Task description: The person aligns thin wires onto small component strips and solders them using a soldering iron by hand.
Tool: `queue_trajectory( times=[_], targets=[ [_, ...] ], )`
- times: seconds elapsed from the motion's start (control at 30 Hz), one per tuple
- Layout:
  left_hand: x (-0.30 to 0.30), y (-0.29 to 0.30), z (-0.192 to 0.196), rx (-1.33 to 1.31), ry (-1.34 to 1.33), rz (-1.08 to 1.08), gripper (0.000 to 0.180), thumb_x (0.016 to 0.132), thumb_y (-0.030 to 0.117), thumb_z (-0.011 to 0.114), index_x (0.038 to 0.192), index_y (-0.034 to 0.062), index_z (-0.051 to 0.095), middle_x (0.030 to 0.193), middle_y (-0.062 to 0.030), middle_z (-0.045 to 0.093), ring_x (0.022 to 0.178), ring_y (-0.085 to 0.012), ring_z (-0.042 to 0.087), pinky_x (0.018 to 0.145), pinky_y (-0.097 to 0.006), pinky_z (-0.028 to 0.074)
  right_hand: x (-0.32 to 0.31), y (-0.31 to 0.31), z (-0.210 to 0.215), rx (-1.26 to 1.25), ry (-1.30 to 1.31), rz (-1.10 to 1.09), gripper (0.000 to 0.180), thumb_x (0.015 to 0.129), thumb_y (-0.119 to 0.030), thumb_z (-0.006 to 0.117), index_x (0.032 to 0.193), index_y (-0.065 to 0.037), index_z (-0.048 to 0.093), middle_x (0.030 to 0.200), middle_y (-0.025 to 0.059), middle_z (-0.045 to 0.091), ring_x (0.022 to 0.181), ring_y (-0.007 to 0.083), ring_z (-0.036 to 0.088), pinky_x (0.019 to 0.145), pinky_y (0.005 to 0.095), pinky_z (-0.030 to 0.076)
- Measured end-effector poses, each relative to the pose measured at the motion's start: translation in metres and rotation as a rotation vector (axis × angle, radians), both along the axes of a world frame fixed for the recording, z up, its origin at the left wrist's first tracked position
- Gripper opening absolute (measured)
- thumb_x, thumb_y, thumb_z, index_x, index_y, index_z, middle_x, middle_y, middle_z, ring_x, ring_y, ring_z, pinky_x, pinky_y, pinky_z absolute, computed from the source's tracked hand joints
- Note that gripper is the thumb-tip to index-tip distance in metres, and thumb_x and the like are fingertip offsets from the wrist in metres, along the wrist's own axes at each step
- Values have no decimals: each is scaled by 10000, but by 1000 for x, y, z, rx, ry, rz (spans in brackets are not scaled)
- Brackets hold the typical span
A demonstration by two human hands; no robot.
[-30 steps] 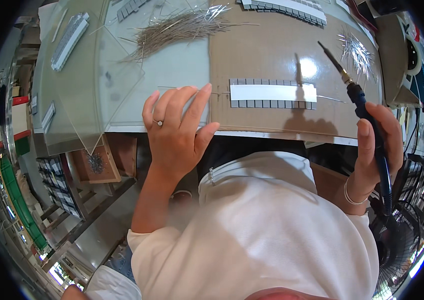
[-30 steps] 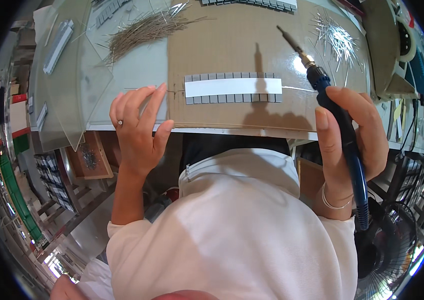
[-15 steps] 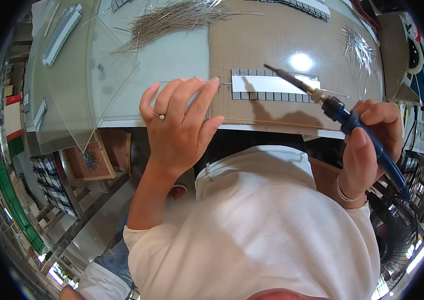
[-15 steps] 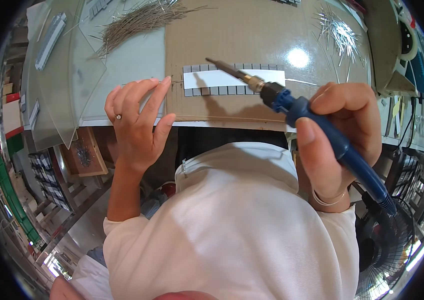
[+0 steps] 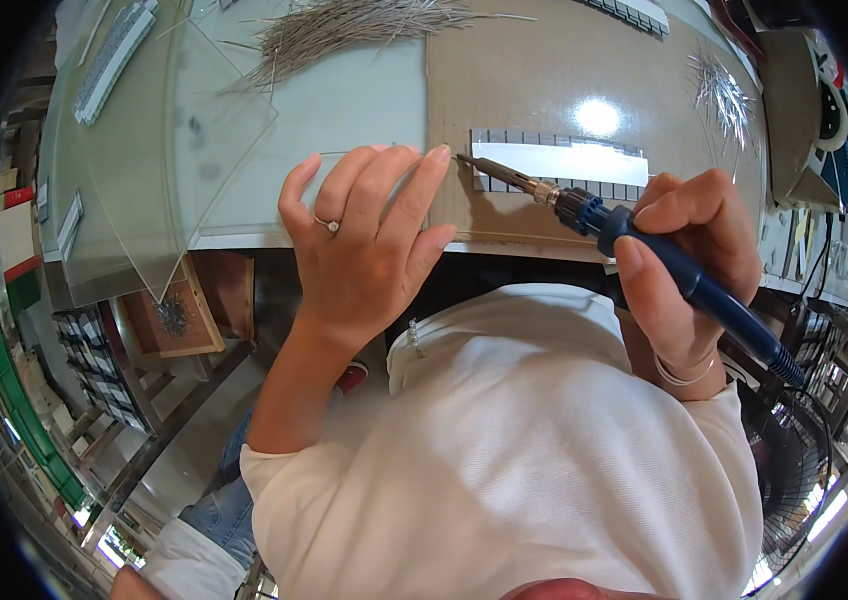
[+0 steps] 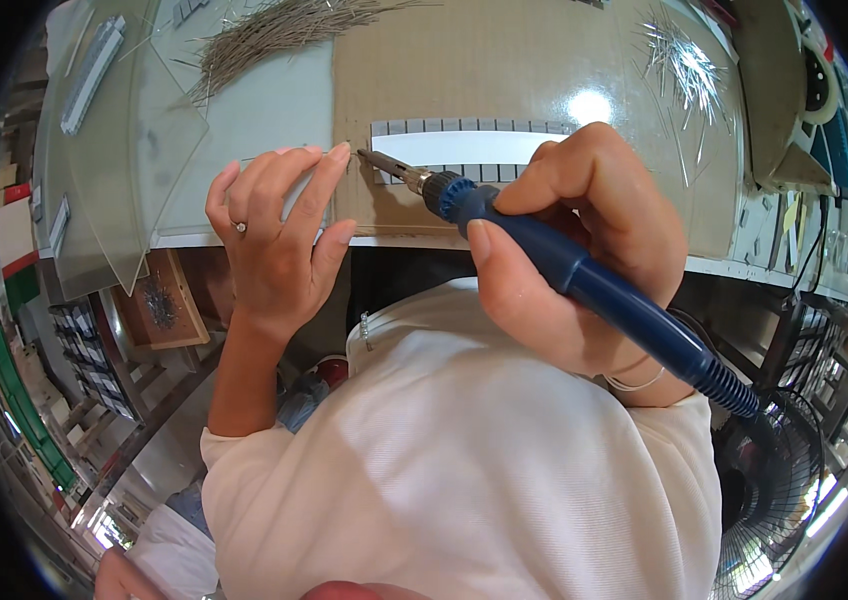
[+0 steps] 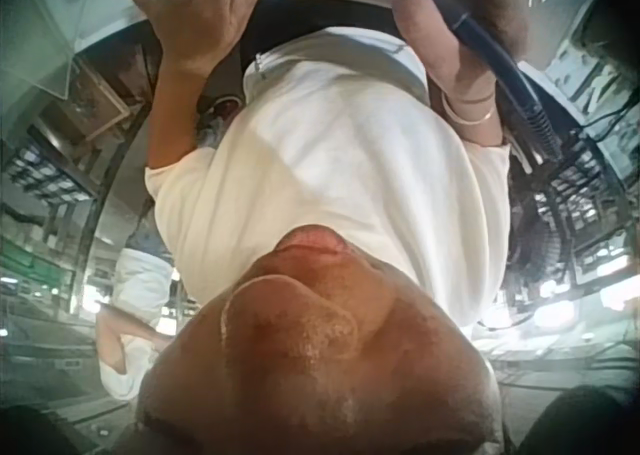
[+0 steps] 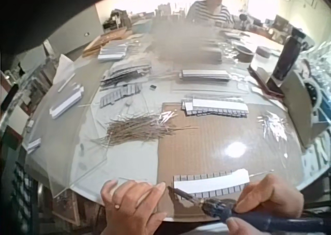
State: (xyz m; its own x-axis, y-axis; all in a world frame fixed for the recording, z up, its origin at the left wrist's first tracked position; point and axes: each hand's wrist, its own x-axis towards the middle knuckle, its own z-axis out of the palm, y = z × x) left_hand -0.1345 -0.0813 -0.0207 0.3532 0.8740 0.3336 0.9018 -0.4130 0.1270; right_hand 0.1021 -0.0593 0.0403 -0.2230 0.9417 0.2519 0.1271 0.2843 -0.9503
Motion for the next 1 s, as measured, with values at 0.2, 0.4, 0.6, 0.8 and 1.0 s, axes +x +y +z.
queue_trajectory(
  times=[0.2,0.4,0.6,0.8,1.0],
  targets=[
    [0,1,-3,71,-35,-31,412,897,352,567,1257,156,607,1203,3,517,1171,-182,466,1080,-443,222,-6,0,4,139,-172,26,284,744,-160,694,787,-9,458,610,37,402,505,96,323,479,266,226],
    [0,1,-2,29,-73,-46,402,906,344,562,1239,124,619,1178,-8,535,1139,-196,502,1070,-437,247,-11,0,8,199,-243,71,182,668,-37,685,746,-18,521,567,63,433,434,152,428,423,265,325],
    [4,0,0,42,-147,-29,407,882,341,599,1216,110,634,1151,-34,548,1112,-209,516,1063,-457,256,11,4,5,263,165,-146,185,778,-46,652,836,-5,481,684,48,470,568,102,404,518,252,308],
    [10,1,3,113,-53,-48,451,933,385,526,1256,78,598,1120,-72,564,1100,-227,515,1064,-478,235,60,1,16,321,260,-363,75,864,-52,525,879,20,510,686,56,457,607,126,406,645,291,353],
    [4,2,1,8,-447,-24,535,951,348,494,1361,8,454,1092,-78,639,1093,-222,539,1070,-479,187,126,-11,14,122,611,-187,154,934,-120,480,883,14,537,634,49,422,592,118,349,592,286,304]
  ],
)
